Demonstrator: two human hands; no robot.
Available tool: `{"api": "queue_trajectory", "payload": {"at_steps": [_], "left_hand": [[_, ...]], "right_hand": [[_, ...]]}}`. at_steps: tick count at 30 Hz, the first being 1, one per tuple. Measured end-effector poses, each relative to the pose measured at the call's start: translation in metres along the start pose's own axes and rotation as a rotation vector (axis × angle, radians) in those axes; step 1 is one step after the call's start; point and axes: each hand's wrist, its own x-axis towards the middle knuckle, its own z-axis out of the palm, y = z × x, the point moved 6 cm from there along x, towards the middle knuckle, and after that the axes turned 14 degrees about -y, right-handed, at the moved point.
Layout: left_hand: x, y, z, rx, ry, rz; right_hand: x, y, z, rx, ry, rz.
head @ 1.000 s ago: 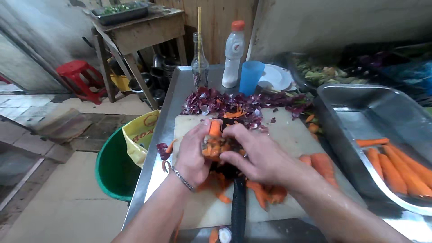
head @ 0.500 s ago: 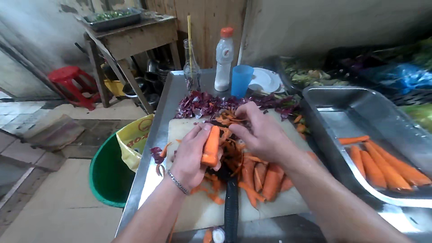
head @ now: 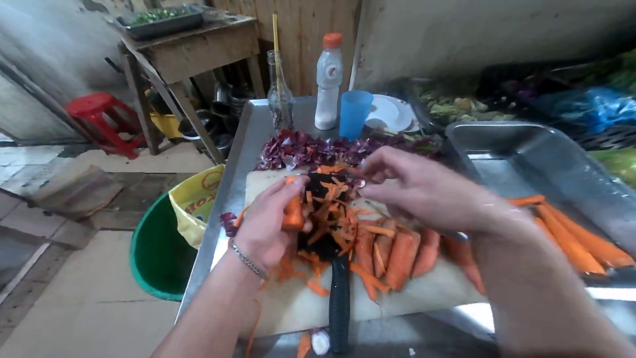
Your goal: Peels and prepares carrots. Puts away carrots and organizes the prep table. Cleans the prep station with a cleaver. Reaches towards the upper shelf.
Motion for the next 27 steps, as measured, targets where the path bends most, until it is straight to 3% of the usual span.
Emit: {"api": "queue_trajectory", "payload": {"at_steps": [2, 3, 6, 8, 11, 20, 27], "left_hand": [[0.0, 0.003, -0.004, -0.061, 0.044, 0.014], [0.0, 0.002, -0.005, -0.1, 0.059, 0.02], [0.003, 0.0, -0.001, -0.171, 0.083, 0.031], [0.001, -0.003, 0.0, -0.193, 0.117, 0.042], [0.004, -0.006, -0.003, -0.209, 0.146, 0.076], [0.003, -0.005, -0.007, -0.32, 0.172, 0.143], [0.007, -0.001, -0.007, -0.414, 0.049, 0.127]], "right_hand": [[-0.008, -0.005, 0.0, 0.308, -0.137, -0.18], [-0.007, -0.002, 0.002, 0.341, -0.166, -0.17], [0.0, 0.006, 0.008, 0.085, -0.193, 0.08], [0.0, 0.001, 0.011, 0.125, -0.199, 0.056], [0.01, 0.003, 0.015, -0.033, -0.055, 0.108], [0.012, -0.04, 0.077, -0.545, 0.235, -0.302], [0.016, -0.045, 0.089, -0.537, 0.31, -0.489]]}}
